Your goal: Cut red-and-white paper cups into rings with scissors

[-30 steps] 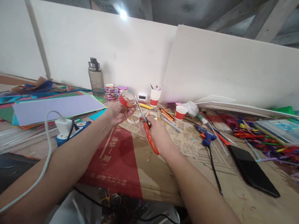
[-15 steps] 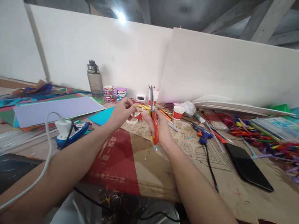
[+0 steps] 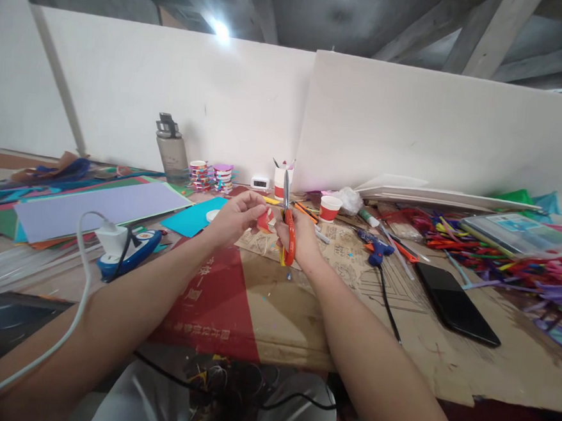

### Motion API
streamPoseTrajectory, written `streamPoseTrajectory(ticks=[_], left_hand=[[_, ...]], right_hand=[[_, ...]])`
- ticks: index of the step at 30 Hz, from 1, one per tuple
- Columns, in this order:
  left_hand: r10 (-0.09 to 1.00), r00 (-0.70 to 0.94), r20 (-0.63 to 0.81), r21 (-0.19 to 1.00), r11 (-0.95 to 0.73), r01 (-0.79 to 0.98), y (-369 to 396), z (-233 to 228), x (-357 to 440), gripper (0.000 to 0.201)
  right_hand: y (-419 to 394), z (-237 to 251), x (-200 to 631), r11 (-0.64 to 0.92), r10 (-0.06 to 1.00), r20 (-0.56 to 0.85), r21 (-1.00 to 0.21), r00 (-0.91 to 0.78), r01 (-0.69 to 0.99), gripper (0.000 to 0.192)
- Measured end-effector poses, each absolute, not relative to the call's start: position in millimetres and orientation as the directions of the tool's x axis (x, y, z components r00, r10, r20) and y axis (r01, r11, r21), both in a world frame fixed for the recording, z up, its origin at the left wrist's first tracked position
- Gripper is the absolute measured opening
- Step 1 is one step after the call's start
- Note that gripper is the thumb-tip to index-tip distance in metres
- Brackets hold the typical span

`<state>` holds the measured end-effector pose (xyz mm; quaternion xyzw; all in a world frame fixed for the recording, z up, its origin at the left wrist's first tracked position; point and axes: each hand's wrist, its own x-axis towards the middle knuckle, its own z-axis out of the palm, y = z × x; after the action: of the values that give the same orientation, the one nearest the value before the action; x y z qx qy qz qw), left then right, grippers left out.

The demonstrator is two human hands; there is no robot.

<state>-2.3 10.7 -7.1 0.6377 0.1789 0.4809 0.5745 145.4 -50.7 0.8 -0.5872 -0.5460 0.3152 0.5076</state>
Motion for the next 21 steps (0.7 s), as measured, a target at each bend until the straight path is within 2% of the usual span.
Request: streamPoseTrajectory(ticks=[6,10,12,16,21], left_hand=[[0.773,0.508,0.381,0.882,-0.139,-0.450,12.9,-5.8,-3.0,0.044],[0.798,0.498,0.340,0.895,-0.112,-0.432,15.0,-6.5,-3.7,0.048],[0.820,0.471,0.325,0.902,-0.120,-0.415,15.8,-7.4,-3.2,0.047],[0.847,0.396,0.355,0.908,-0.212,-0.361,16.7,-10.9,-0.7,0.041],[0.828,0.268,0.492,0.871,-0.471,-0.143,17.5,-16.8,1.0,0.031]], right_hand=[[-40.4,-7.1,151.2,0.159,0.947,0.215,-0.959,0.237,0.237,0.016],[-35.7,-4.9,153.2,0.044,0.972,0.029,-0.997,0.231,-0.059,0.016],[-36.0,-1.3,153.2,0.002,0.981,-0.029,-0.988,0.194,-0.155,0.015],[-39.4,5.1,153.2,-0.047,0.993,-0.069,-0.977,0.097,-0.208,0.015],[-43.0,6.0,155.5,-0.194,0.973,-0.144,-0.934,-0.180,-0.300,0.025]])
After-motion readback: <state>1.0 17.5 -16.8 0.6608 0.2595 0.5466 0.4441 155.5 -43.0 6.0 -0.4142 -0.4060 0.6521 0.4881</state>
